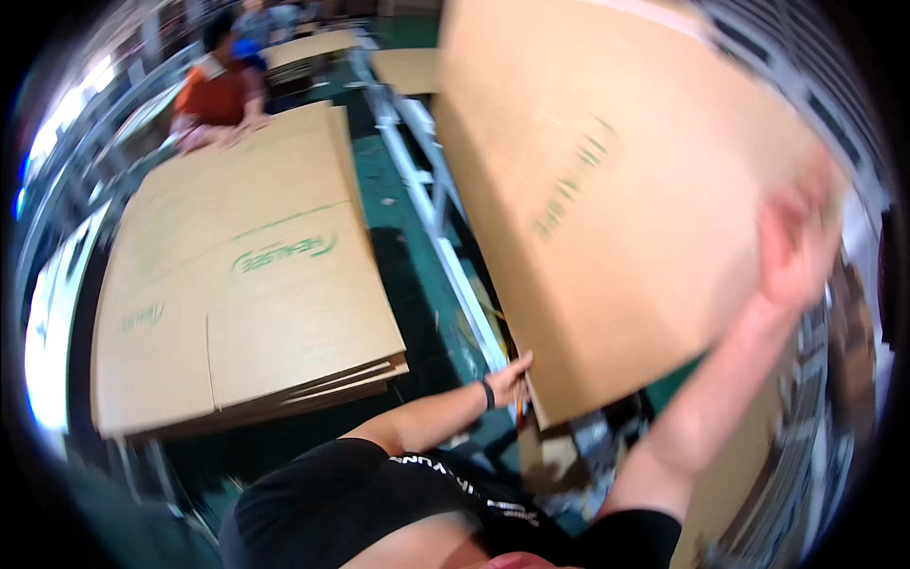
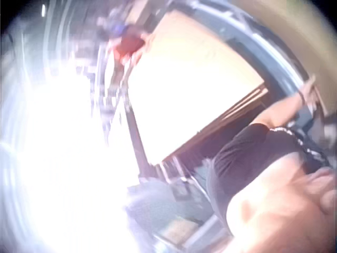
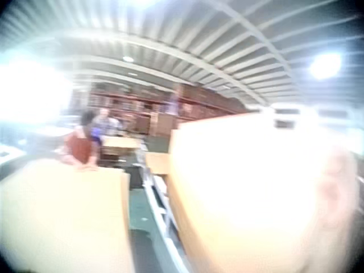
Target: The person assembles flat cardboard boxes on a conveyor belt. They fold the flaps, tuck in the tabs, and secure the boxes before passing them down the line.
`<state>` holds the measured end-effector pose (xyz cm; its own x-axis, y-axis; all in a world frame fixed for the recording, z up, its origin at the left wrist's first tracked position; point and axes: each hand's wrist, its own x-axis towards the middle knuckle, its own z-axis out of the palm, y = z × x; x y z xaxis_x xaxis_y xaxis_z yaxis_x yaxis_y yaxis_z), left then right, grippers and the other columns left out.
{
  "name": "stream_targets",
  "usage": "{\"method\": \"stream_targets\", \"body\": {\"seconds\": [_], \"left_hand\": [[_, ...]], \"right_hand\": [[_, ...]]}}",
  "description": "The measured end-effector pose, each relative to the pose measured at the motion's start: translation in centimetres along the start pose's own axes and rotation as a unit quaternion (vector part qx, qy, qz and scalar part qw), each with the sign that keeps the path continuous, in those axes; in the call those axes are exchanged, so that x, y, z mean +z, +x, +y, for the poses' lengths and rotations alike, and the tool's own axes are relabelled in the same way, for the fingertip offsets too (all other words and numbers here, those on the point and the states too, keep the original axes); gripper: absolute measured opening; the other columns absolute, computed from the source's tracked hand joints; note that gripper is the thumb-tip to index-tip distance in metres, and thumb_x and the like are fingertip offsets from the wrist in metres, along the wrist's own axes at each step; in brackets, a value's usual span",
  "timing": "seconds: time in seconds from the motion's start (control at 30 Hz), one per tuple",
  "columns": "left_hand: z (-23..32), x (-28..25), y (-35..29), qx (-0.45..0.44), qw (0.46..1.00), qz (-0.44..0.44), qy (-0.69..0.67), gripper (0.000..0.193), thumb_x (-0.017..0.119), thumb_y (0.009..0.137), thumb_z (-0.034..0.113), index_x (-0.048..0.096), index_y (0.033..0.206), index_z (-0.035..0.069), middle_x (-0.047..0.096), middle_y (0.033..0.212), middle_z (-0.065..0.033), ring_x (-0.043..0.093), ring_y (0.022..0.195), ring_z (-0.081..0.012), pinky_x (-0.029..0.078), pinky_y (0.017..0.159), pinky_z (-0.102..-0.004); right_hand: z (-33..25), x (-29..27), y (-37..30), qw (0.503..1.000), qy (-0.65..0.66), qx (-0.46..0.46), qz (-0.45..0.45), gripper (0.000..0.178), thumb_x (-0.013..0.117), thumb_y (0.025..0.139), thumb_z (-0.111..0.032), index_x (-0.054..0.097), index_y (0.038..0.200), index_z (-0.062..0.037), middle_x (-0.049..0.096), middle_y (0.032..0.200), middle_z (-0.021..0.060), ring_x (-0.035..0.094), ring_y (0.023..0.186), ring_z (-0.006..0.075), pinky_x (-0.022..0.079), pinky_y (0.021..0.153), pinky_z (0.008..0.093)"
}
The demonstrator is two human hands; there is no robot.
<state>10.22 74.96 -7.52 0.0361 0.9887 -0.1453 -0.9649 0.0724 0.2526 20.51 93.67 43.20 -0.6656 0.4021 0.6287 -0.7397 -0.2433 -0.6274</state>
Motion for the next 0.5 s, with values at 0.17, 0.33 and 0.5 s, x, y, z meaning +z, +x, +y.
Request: {"method": "stream_targets", "body": {"seconds": [0.17,0.33,0.5], "left_hand": [[1.8,0.0,0.3,0.168,0.966,0.178,0.09,0.043,0.069,0.086,0.019,0.056,0.123,0.001,0.065,0.113,-0.0088,0.062,0.103,-0.0192,0.049,0.092,-0.0346],[7.5,1.3,3.8,0.283,0.87,0.313,0.257,0.033,0.072,0.079,0.012,0.064,0.108,-0.003,0.069,0.098,-0.0095,0.065,0.09,-0.0182,0.052,0.081,-0.0314],[15.0,7.4,-0.1,0.321,0.791,0.428,0.297,0.024,0.07,0.075,0.004,0.067,0.096,-0.007,0.069,0.087,-0.012,0.066,0.078,-0.0193,0.052,0.071,-0.032]], "right_hand": [[7.6,-25.1,-4.4,0.88,-0.378,-0.065,0.28,0.052,0.056,0.09,-0.01,0.032,0.135,-0.0005,0.042,0.13,0.02,0.045,0.117,0.0287,0.036,0.1,0.0383],[20.7,-45.7,-23.3,0.693,-0.668,0.139,0.233,0.072,0.067,0.083,-0.009,0.028,0.143,-0.0009,0.037,0.143,0.0223,0.043,0.127,0.0307,0.033,0.108,0.041],[29.4,-36.4,-19.4,0.684,-0.377,0.306,0.544,0.078,0.076,0.077,-0.036,0.039,0.136,-0.0022,0.043,0.136,0.0173,0.048,0.117,0.0305,0.043,0.097,0.0466]]}}
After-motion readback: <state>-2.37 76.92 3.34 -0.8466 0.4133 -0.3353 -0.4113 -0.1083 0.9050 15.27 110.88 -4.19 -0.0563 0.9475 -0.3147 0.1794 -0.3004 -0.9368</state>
